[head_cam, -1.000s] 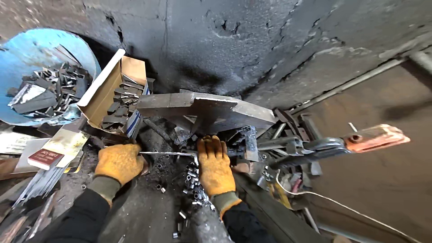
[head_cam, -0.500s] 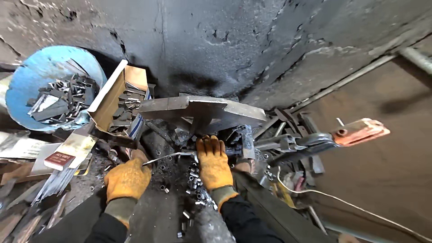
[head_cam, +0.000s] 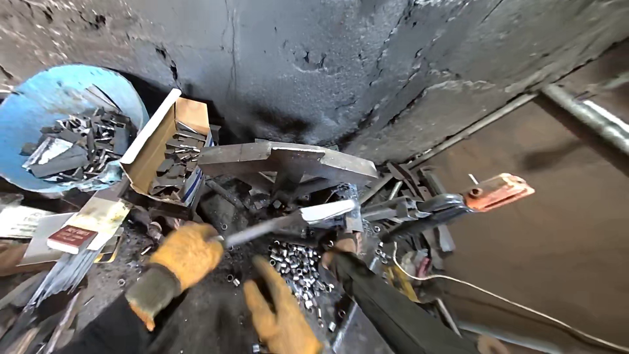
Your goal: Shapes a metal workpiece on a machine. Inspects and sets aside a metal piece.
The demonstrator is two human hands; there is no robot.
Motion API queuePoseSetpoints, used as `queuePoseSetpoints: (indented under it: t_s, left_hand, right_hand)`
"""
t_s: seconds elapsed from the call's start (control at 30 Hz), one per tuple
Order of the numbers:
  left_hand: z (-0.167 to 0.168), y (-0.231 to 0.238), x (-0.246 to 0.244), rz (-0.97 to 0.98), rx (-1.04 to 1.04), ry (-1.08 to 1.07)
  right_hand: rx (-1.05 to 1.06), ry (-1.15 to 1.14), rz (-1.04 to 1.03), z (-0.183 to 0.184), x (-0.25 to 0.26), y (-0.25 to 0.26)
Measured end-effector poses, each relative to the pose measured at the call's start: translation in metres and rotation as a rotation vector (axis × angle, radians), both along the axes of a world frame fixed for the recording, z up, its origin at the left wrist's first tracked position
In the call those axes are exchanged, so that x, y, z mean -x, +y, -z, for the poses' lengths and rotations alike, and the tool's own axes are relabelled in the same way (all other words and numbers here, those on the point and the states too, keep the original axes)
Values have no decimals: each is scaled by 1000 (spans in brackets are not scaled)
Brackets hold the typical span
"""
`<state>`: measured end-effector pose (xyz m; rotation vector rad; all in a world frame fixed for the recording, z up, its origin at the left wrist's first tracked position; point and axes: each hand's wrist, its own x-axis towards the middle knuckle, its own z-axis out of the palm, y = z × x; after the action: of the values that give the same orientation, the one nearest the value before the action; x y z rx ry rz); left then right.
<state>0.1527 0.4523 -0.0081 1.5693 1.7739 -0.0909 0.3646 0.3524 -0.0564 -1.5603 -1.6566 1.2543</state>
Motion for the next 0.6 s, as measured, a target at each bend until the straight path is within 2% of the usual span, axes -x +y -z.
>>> queuePoseSetpoints:
  t_s: [0.07,0.1,0.13,0.17,0.2,0.23,0.3,0.33,0.37,0.4,0.47,0.53,0.6]
  left_hand:
    - [18,-33,-12,28,191,-316]
    - [26,-49,-20,69,230,-317]
    - [27,-61,-29,147,228,-217]
    - [23,-70,-39,252,176,-77]
    - [17,-79,-48,348,84,37]
    - [12,-92,-53,432,-112,91]
    - [11,-109,-56,547,-797,136]
    - [9,-103,-55,561,-1015,159]
    - [6,-90,-51,568,-1086,168]
    - [6,-77,-43,547,-1053,200]
    - [11,-50,-26,408,-772,295]
    - [22,-25,-8,313,-435,284]
    - [44,-15,10,250,-421,223]
  right_hand:
    - [115,304,126,-11,10,19]
    - [133,448,177,-14,14,26]
    - [147,511,181,-15,14,29]
    - [154,468,151,-16,10,30]
    - [166,310,110,-18,2,31]
    - [167,106,65,-21,-6,34]
    - [154,-272,-71,-27,-21,43]
    - [140,-424,-161,-29,-27,49]
    - [102,-528,-236,-30,-31,54]
    - [53,-596,-308,-31,-33,57]
    - [-137,-676,-384,-25,-36,61]
    - [-370,-744,-318,-15,-40,66]
    - [-539,-862,-170,-2,-50,74]
